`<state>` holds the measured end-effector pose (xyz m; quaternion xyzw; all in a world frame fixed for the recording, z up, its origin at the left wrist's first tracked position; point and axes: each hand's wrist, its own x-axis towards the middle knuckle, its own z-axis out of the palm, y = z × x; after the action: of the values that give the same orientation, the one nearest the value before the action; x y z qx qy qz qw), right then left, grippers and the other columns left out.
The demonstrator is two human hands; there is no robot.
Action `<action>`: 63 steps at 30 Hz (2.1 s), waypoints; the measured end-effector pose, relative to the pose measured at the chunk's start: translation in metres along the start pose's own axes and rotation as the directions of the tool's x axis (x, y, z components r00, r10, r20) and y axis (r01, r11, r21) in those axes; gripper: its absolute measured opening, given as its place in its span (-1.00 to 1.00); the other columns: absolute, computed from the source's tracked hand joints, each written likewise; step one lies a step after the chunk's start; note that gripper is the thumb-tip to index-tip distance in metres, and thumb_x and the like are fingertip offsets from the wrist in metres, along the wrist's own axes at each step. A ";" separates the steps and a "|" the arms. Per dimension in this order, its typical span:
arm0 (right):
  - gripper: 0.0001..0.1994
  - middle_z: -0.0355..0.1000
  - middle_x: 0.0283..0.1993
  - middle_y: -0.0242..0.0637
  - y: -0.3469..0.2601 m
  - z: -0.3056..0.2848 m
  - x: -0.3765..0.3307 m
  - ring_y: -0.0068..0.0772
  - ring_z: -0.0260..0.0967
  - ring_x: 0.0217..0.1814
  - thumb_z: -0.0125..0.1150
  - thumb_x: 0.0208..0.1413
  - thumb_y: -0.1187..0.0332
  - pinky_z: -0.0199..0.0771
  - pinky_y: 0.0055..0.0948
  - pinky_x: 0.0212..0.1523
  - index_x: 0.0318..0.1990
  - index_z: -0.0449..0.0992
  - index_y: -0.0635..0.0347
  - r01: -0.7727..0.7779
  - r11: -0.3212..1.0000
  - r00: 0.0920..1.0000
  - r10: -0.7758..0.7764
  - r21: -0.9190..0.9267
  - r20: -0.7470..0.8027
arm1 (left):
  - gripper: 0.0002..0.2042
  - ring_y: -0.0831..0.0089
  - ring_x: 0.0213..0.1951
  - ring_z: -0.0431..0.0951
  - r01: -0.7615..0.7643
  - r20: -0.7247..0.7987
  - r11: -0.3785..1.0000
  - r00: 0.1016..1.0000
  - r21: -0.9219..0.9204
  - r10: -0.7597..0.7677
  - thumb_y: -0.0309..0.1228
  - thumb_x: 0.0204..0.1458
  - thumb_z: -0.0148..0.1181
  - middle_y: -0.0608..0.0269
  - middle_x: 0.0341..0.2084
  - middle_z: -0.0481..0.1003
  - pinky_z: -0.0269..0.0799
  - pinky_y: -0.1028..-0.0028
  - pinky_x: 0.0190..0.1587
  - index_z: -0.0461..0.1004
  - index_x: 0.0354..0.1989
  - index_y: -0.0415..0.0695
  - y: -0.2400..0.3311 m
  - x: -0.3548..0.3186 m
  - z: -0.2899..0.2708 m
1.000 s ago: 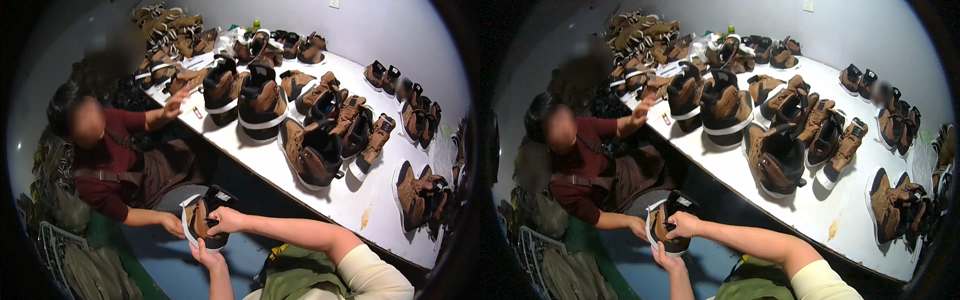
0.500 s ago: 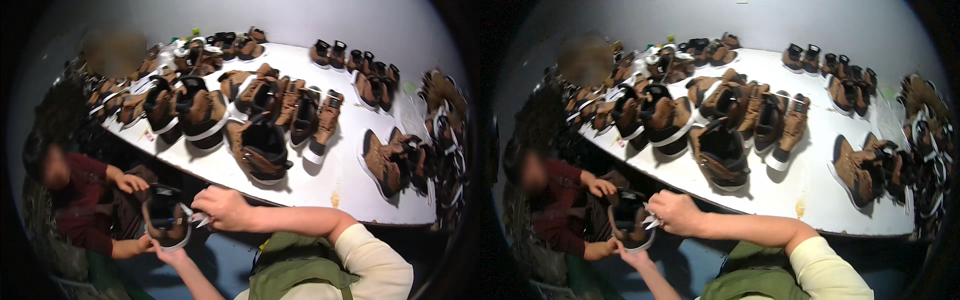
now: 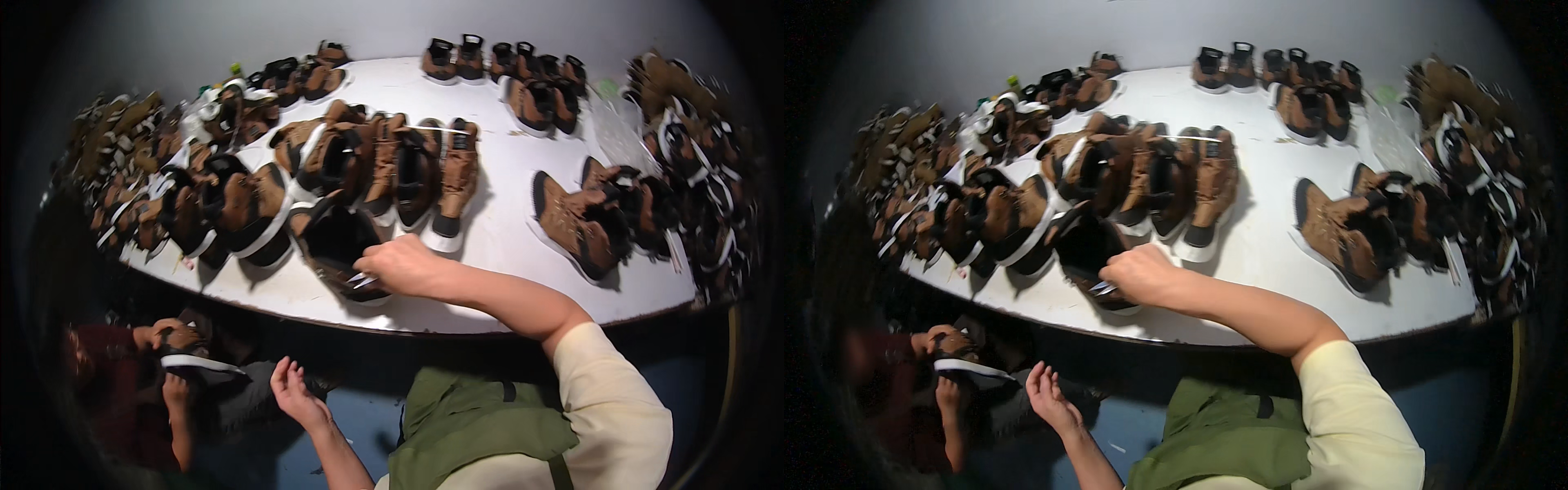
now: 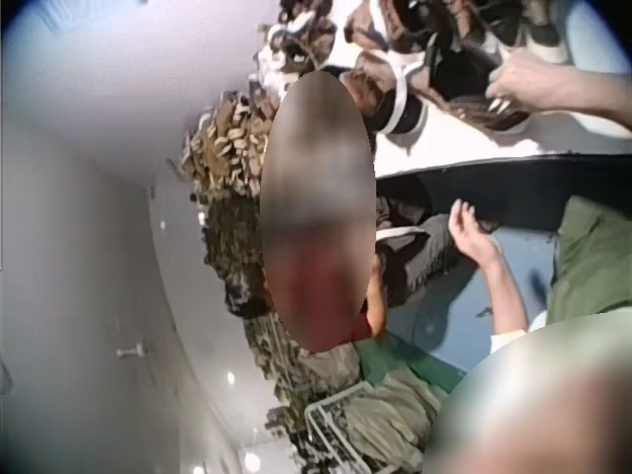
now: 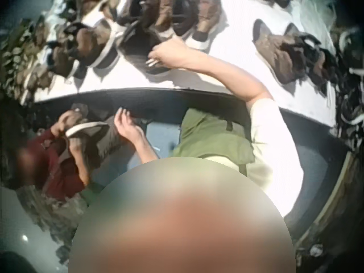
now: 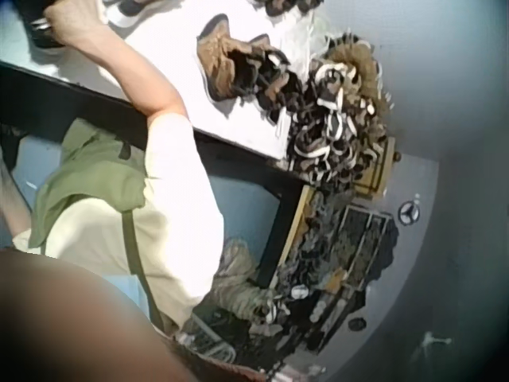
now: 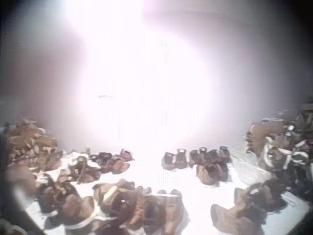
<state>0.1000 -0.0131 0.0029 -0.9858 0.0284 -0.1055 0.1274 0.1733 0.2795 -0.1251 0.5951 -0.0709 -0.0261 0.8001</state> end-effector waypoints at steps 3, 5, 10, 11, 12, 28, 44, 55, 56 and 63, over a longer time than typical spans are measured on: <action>-0.84 0.53 -0.40 -0.26 0.002 0.007 -0.012 -0.09 0.53 -0.27 0.37 -0.18 0.29 0.50 -0.11 -0.35 -0.40 0.57 0.05 0.078 0.987 0.990 -0.061 0.142 -0.125 | -0.75 0.46 -0.03 0.44 0.116 0.232 0.988 0.963 0.104 -0.137 -0.45 0.24 0.05 0.22 0.01 0.45 0.38 0.48 0.01 0.41 0.05 -0.21 0.006 0.005 0.052; -0.81 0.50 -0.45 -0.20 0.000 0.008 -0.021 -0.04 0.51 -0.29 0.40 -0.20 0.28 0.46 -0.10 -0.36 -0.40 0.57 0.05 0.065 0.959 0.983 -0.013 0.274 -0.184 | -0.67 0.41 0.01 0.44 0.385 0.331 0.921 0.879 -0.066 -0.344 -0.23 0.27 0.03 0.22 0.02 0.45 0.35 0.45 0.07 0.39 0.08 -0.19 -0.005 0.014 0.071; -0.78 0.50 -0.45 -0.18 -0.020 -0.003 -0.067 0.00 0.48 -0.31 0.45 -0.21 0.32 0.42 -0.16 -0.37 -0.37 0.56 0.12 0.161 0.747 0.945 0.072 0.645 -0.319 | -0.45 0.23 0.16 0.39 0.597 0.612 0.713 0.733 -0.369 -0.297 0.05 0.27 -0.06 0.16 0.17 0.36 0.28 0.21 0.25 0.29 0.26 -0.09 -0.004 -0.005 0.083; -0.76 0.51 -0.43 -0.21 -0.022 -0.007 -0.077 -0.02 0.47 -0.32 0.45 -0.20 0.35 0.42 -0.20 -0.36 -0.32 0.58 0.11 0.123 0.753 0.971 0.044 0.647 -0.236 | -0.43 0.21 0.18 0.37 0.609 0.621 0.691 0.728 -0.391 -0.291 0.07 0.25 -0.06 0.17 0.21 0.33 0.29 0.17 0.26 0.26 0.29 -0.07 -0.004 -0.009 0.085; -0.75 0.52 -0.42 -0.23 -0.025 -0.012 -0.089 -0.05 0.48 -0.31 0.44 -0.20 0.36 0.41 -0.22 -0.36 -0.29 0.59 0.11 0.139 0.732 0.975 0.016 0.666 -0.221 | -0.40 0.18 0.19 0.36 0.610 0.595 0.685 0.741 -0.399 -0.313 0.09 0.25 -0.06 0.14 0.24 0.29 0.29 0.14 0.25 0.25 0.30 -0.06 -0.007 -0.009 0.081; -0.67 0.51 -0.20 -0.22 -0.024 -0.029 -0.197 -0.03 0.49 -0.23 0.28 -0.09 0.40 0.52 -0.17 -0.28 -0.09 0.55 0.09 0.174 0.818 0.964 -0.028 0.548 -0.264 | -0.41 0.11 0.18 0.37 0.448 0.318 0.819 0.884 -0.360 -0.343 0.06 0.28 -0.12 0.01 0.20 0.33 0.27 0.10 0.28 0.24 0.29 -0.15 0.028 -0.074 0.152; -0.74 0.55 -0.24 -0.16 0.035 -0.113 -0.329 -0.23 0.55 -0.38 0.39 0.02 0.35 0.59 -0.39 -0.42 -0.15 0.56 0.24 0.082 0.963 0.746 0.112 0.257 -0.657 | -0.45 0.15 0.17 0.40 0.841 0.757 0.541 0.368 -0.023 -0.540 0.01 0.31 -0.15 0.02 0.17 0.36 0.29 0.12 0.28 0.25 0.26 -0.18 -0.047 -0.165 0.288; -0.64 0.28 -0.53 -0.21 0.129 -0.126 -0.338 -0.11 0.29 -0.47 0.55 -0.37 0.35 0.31 -0.23 -0.43 -0.37 0.49 0.19 -0.476 0.868 0.840 0.402 -0.142 -0.364 | -0.65 0.49 -0.22 0.42 0.792 0.423 0.611 0.551 0.007 -0.719 -0.11 0.25 0.07 0.27 -0.28 0.50 0.35 0.45 -0.08 0.50 -0.20 -0.20 -0.089 -0.152 0.293; -0.61 0.27 -0.49 -0.17 0.133 -0.119 -0.344 -0.09 0.27 -0.47 0.54 -0.36 0.41 0.31 -0.23 -0.43 -0.39 0.39 0.24 -0.549 0.824 0.808 0.478 -0.142 -0.345 | -0.64 0.50 -0.24 0.42 0.816 0.465 0.578 0.521 -0.024 -0.716 -0.10 0.26 0.06 0.27 -0.29 0.50 0.35 0.47 -0.09 0.50 -0.20 -0.21 -0.082 -0.152 0.291; -0.59 0.28 -0.49 -0.09 0.154 -0.117 -0.337 0.04 0.30 -0.42 0.50 -0.42 0.40 0.30 -0.16 -0.41 -0.43 0.35 0.31 -0.540 0.793 0.839 0.534 -0.281 -0.103 | -0.69 0.51 -0.25 0.46 0.792 0.497 0.591 0.579 -0.153 -0.647 -0.18 0.28 0.04 0.25 -0.29 0.51 0.41 0.46 -0.10 0.47 -0.18 -0.23 -0.092 -0.147 0.289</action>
<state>-0.2582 -0.1624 0.0066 -0.9437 0.3237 -0.0686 0.0011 -0.0096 -0.0028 -0.1440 0.3955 0.0302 -0.4849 0.7794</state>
